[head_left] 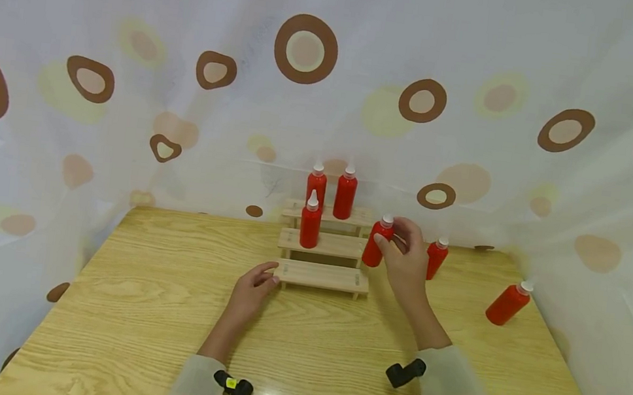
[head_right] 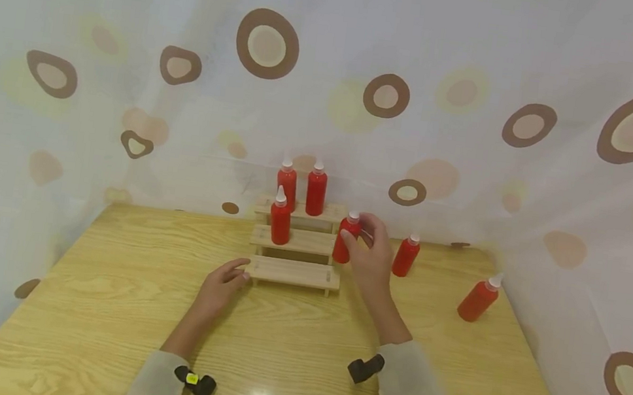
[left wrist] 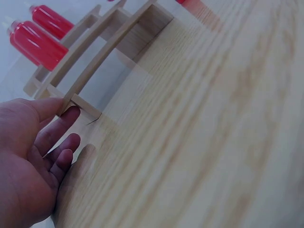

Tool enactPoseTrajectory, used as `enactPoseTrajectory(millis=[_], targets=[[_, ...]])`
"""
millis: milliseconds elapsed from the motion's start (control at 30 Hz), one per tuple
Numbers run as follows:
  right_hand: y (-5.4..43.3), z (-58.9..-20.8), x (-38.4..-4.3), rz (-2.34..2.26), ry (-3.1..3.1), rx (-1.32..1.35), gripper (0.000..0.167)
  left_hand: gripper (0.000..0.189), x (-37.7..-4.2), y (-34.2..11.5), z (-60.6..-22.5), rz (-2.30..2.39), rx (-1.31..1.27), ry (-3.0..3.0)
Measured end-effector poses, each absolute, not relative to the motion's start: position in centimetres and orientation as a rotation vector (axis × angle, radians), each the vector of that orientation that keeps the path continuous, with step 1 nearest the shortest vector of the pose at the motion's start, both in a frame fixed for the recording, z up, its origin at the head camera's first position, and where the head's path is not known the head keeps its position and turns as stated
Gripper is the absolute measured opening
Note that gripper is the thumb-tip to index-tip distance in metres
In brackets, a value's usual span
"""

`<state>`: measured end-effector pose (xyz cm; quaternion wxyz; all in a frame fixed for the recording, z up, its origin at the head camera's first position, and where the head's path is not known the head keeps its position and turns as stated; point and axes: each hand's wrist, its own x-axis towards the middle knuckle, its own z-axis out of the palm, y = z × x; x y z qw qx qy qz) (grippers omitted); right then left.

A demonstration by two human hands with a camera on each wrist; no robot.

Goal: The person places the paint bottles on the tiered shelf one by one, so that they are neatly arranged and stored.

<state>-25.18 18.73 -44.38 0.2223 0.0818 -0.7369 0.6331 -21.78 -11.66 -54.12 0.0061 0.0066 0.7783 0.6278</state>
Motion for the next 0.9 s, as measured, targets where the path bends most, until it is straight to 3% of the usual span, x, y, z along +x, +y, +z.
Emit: enactPoseTrajectory(millis=[900], targets=[[11.3, -46.2, -28.7, 1.443, -2.010, 0.243, 0.052, 0.038, -21.9, -11.6, -54.1, 1.976, 0.027, 2.420]])
